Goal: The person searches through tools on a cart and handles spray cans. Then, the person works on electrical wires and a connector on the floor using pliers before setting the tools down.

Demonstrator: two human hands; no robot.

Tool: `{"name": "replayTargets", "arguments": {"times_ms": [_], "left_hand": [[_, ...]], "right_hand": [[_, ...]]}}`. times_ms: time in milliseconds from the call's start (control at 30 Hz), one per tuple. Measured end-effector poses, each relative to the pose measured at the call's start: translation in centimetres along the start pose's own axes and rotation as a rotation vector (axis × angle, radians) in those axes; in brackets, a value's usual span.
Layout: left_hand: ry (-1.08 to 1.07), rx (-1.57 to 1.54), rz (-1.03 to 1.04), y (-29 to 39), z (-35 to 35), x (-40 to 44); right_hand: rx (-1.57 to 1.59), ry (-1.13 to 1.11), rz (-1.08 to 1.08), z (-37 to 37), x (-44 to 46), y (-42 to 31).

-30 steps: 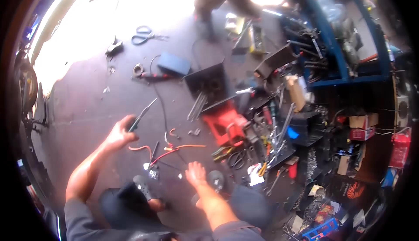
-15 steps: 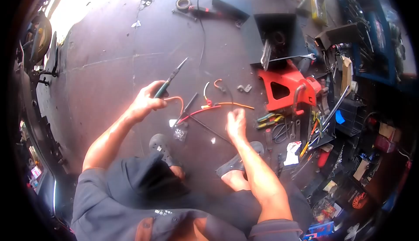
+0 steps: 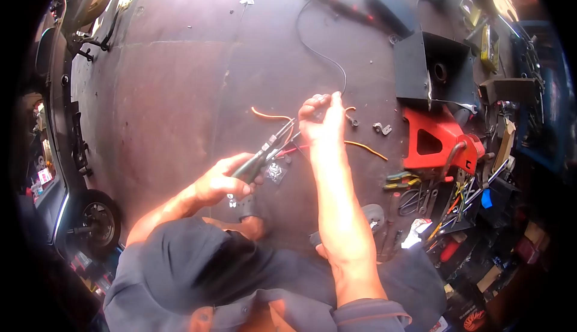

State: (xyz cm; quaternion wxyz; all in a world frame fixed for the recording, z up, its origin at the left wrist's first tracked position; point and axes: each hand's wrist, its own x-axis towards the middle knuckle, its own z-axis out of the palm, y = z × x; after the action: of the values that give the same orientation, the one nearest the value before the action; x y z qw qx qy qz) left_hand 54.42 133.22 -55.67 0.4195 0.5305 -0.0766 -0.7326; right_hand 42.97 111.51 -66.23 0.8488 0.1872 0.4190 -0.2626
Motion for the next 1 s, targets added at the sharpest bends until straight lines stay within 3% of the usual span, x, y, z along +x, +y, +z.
{"name": "replayTargets", "arguments": {"times_ms": [133, 233, 1000], "left_hand": [[0.169, 0.557, 0.174, -0.4, 1.2, 0.1], [0.288, 0.868, 0.286, -0.5, 1.2, 0.5], [0.437, 1.075, 0.365, -0.3, 1.7, 1.7]], "right_hand": [[-0.093, 0.055, -0.131, 0.5, -0.6, 0.5], [-0.104, -0.043, -0.141, 0.1, -0.6, 0.5], [-0.213, 0.028, -0.403, 0.4, -0.1, 2.4]]}}
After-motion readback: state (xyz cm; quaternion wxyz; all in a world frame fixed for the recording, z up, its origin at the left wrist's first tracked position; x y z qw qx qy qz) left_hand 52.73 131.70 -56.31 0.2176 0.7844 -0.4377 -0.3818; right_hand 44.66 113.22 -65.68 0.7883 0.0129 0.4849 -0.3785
